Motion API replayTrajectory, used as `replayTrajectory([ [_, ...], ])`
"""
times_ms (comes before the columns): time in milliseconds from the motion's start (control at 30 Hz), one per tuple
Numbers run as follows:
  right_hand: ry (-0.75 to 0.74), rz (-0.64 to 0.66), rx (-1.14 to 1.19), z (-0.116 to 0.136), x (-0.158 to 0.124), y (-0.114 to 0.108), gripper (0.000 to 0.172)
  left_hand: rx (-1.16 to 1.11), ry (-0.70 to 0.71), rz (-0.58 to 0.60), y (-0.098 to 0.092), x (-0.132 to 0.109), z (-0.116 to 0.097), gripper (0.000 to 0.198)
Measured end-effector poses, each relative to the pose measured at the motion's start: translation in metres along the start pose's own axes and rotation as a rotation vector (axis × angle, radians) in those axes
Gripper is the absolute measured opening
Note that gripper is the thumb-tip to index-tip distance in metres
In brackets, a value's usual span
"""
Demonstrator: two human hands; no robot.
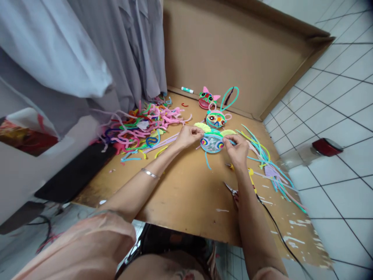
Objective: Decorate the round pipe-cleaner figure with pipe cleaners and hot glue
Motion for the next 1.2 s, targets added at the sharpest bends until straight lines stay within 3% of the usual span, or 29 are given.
replayTrajectory([
  [267,-0.027,0.023,0.085,-0.01,0.004,0.007,0.012,0.043,0.027,0.03,0.004,0.001,0.005,0.025],
  [667,0.069,0.051,0.191,-0.028,0.011,0.011,0.014,0.055,0.097,0.01,0.003,0.002,0.002,0.018],
  [933,0.209,0.112,0.356,-0.047,0.014,0.018,0.017,-0.149,-0.015,-0.023,0.011,-0.004,0.014,0.017],
  [1200,0.263,0.138,0.404,-0.056,0.015,0.022,0.02,-0.18,-0.08,-0.058,0.011,-0.006,0.021,0.023],
])
Point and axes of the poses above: each hand's wrist, its own x-axis towards the middle knuckle, its own y-axis out of the palm, z = x × y, the point moved 8 cm from there along x, towards the middle knuckle, and after that the axes turned 14 degrees about y, right-handed, at the moved point
